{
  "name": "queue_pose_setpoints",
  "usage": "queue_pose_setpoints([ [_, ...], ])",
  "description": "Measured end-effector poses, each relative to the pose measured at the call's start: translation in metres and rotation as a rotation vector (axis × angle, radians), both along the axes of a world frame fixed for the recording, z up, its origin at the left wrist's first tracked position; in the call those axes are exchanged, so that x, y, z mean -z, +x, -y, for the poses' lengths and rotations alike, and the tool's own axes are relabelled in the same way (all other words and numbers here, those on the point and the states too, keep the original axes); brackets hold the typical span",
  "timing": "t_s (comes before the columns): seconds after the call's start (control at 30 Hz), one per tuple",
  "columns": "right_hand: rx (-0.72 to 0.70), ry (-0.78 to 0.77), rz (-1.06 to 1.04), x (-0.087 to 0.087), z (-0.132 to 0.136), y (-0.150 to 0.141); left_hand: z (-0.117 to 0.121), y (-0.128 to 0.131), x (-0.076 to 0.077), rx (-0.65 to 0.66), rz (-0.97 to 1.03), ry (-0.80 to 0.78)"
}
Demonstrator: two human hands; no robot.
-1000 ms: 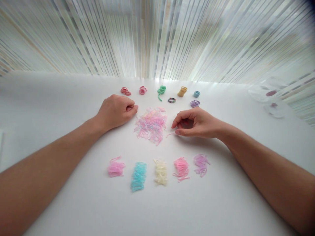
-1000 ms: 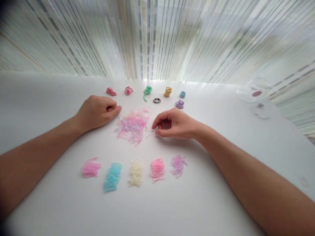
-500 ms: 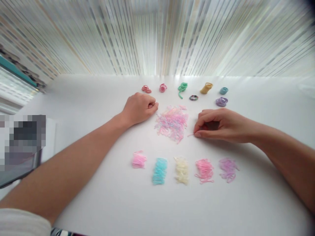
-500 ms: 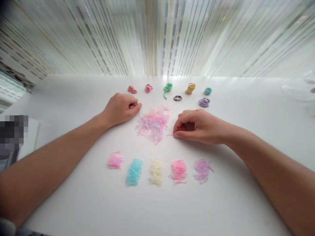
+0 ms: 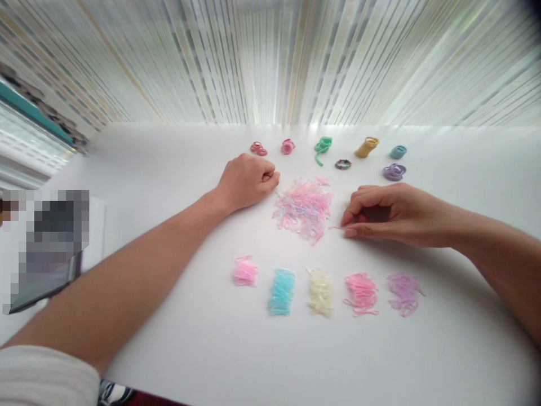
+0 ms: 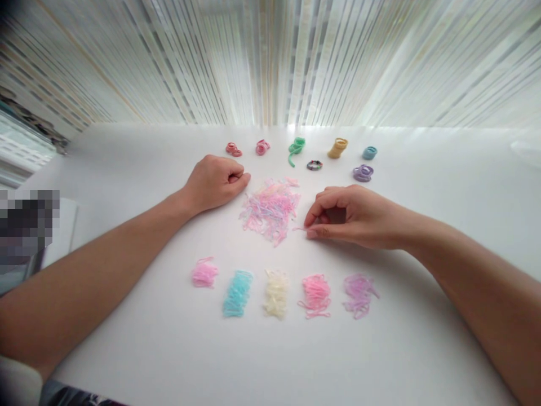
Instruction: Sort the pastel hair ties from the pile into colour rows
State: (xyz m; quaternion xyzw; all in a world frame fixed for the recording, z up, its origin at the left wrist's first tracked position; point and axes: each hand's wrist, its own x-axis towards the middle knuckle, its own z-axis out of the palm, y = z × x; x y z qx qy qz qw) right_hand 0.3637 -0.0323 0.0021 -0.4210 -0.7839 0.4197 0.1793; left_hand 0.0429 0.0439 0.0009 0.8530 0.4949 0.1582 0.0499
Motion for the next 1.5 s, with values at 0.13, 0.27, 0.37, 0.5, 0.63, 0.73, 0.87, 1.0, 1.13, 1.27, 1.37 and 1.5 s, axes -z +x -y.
queue_pose_setpoints([
  [0.13,0.088,-0.092,-0.053,-0.007,0.002,-0.003,0.000,0.001,-0.005,-0.015,-0.044,-0.007],
  [0.27,0.211,0.013,-0.074,-0.026,0.010,-0.011,-0.004,-0.002,-0.002,-0.049,-0.072,0.016],
  [0.37,0.236,0.149,-0.029,-0.045,0.025,-0.029,-0.006,-0.001,0.000,-0.054,-0.070,0.009],
  [0.5,0.111,0.257,0.065,-0.062,0.047,-0.071,-0.004,0.002,0.001,-0.021,-0.081,0.016],
  [0.63,-0.071,0.250,0.183,-0.059,0.053,-0.117,-0.001,0.003,0.003,-0.001,-0.057,0.028],
  [0.73,-0.110,0.218,0.249,-0.052,0.049,-0.143,0.001,0.003,0.003,0.018,-0.037,0.026],
  [0.87,-0.128,0.145,0.320,-0.045,0.046,-0.161,0.003,0.003,0.003,0.032,-0.015,0.025],
  [1.0,-0.180,0.143,0.350,-0.043,0.046,-0.167,0.002,0.004,0.004,0.033,0.001,0.018],
  [1.13,-0.191,0.163,0.364,-0.041,0.045,-0.169,0.001,0.004,0.005,0.035,0.014,0.017],
  [1.27,-0.188,0.172,0.366,-0.039,0.044,-0.169,0.001,0.003,0.005,0.036,0.030,0.018],
  [1.37,-0.161,0.196,0.354,-0.037,0.044,-0.163,0.001,0.003,0.005,0.032,0.032,0.024],
  [1.5,-0.102,0.280,0.334,-0.038,0.044,-0.146,0.000,0.003,0.004,0.026,0.010,0.025],
])
